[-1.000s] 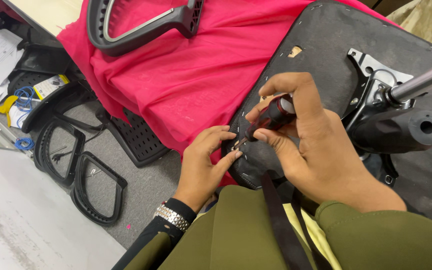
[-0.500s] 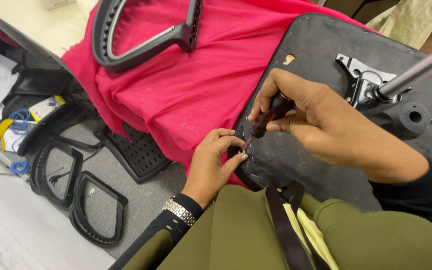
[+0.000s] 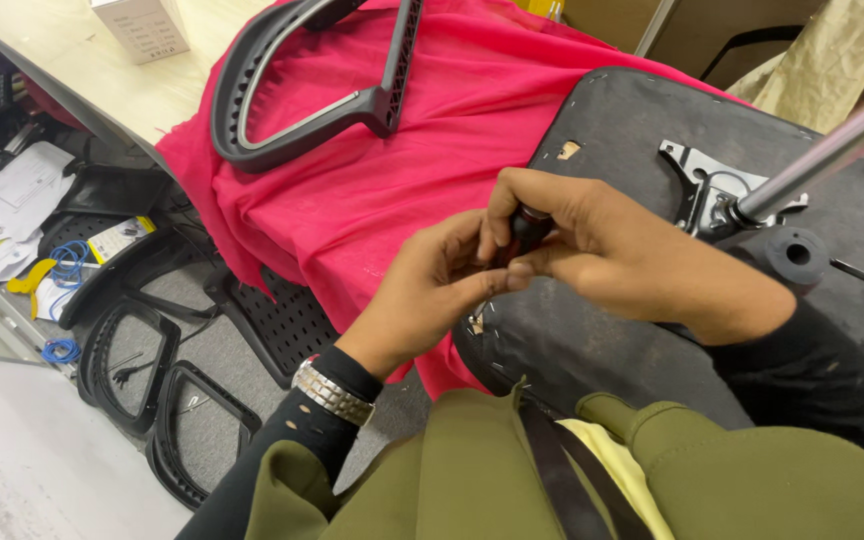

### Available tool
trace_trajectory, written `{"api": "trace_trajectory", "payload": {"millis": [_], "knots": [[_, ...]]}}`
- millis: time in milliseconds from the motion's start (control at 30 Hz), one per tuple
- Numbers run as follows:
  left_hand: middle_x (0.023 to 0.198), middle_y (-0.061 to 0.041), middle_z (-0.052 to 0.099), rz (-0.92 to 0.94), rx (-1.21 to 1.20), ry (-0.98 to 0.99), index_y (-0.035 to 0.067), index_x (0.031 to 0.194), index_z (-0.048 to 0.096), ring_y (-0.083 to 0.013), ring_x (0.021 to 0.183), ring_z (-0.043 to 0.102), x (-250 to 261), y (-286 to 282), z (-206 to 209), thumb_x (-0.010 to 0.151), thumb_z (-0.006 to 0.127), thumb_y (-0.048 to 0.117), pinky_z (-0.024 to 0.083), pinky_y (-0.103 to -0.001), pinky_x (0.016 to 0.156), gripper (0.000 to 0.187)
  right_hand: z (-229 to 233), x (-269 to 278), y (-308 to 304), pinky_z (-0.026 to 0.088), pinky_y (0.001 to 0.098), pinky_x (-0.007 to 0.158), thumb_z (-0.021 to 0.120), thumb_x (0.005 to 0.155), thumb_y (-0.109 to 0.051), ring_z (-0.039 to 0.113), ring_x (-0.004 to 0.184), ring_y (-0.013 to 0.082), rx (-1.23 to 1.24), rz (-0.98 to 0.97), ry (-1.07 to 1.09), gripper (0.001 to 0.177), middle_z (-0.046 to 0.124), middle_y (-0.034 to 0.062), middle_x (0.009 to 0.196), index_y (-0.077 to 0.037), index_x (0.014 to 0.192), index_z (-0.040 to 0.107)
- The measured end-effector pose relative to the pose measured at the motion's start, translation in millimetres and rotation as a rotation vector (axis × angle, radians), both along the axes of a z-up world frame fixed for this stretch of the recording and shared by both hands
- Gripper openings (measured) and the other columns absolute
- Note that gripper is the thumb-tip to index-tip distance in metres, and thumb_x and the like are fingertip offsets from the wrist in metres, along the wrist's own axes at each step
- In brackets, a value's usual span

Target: The person uses a screwdriver to tighten screws into the underside of an office chair seat, securing the seat to its metal mounting plate. The person works on multiple screw locations around the seat perimeter.

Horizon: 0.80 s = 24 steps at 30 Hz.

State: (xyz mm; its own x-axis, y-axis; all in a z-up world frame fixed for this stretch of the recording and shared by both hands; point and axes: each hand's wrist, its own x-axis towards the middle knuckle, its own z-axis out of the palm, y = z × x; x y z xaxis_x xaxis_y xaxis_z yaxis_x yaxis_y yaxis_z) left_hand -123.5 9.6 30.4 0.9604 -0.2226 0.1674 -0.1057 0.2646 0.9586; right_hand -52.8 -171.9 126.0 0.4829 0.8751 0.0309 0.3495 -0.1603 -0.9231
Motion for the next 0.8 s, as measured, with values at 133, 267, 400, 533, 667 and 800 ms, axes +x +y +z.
{"api": "trace_trajectory", "payload": {"millis": [133,267,400,533,667,800], "knots": [[0.13,-0.004,0.059,-0.048,-0.073,-0.028,0.001,0.138,0.046,-0.011,0.122,0.059,-1,4,2,0.098,0.062,-0.006,0.05,-0.03,0.108,0.043,-3,-19,0,0.056,0.029,0.083,0.064,0.088,0.001,0.067,0.093,0.0119,0.049,-0.096,-0.196,0.018,0.066,0.0036,0.096,-0.004,0.103,0.055],[0.133,-0.005,0.059,-0.054,-0.047,-0.013,-0.001,0.142,0.049,-0.0122,0.125,0.06,-2,7,7,0.099,0.06,-0.006,0.053,-0.031,0.109,0.044,-5,-27,5,0.05,0.0299,0.079,0.066,0.094,-0.009,0.06,0.088,0.0143,0.126,-0.208,-0.54,0.014,0.062,0.0065,0.092,0.0,0.102,0.058],[0.125,-0.004,0.06,-0.075,0.007,-0.005,-0.001,0.13,0.051,-0.0129,0.118,0.063,0,9,11,0.095,0.063,-0.009,0.056,-0.034,0.105,0.038,-13,-29,14,0.052,0.0227,0.067,0.06,0.099,-0.022,0.061,0.073,0.0036,0.237,-0.275,-0.141,0.021,0.067,-0.0021,0.079,-0.004,0.088,0.063],[0.109,-0.006,0.063,-0.086,-0.025,0.005,-0.003,0.106,0.054,-0.0149,0.108,0.068,1,8,9,0.097,0.062,-0.012,0.063,-0.038,0.102,0.015,-29,-29,30,0.037,0.0234,0.051,0.06,0.107,-0.029,0.045,0.057,0.0039,0.429,-0.409,0.201,0.047,0.053,-0.0023,0.062,-0.005,0.067,0.056],[0.106,-0.005,0.065,-0.012,-0.04,0.029,-0.004,0.107,0.06,-0.0135,0.104,0.069,-3,1,11,0.094,0.062,-0.012,0.063,-0.036,0.098,0.015,-41,-23,38,0.034,0.0234,0.047,0.056,0.11,-0.035,0.041,0.049,0.0053,0.554,-0.448,0.171,0.059,0.045,-0.002,0.052,-0.009,0.058,0.047],[0.105,-0.005,0.068,0.127,-0.017,-0.001,-0.004,0.105,0.06,-0.0151,0.103,0.071,-6,-9,14,0.091,0.066,-0.013,0.065,-0.036,0.095,0.017,-39,-7,35,0.043,0.0262,0.05,0.052,0.112,-0.039,0.042,0.046,0.0077,0.555,-0.284,0.219,0.061,0.044,-0.0006,0.051,-0.011,0.059,0.043]]}}
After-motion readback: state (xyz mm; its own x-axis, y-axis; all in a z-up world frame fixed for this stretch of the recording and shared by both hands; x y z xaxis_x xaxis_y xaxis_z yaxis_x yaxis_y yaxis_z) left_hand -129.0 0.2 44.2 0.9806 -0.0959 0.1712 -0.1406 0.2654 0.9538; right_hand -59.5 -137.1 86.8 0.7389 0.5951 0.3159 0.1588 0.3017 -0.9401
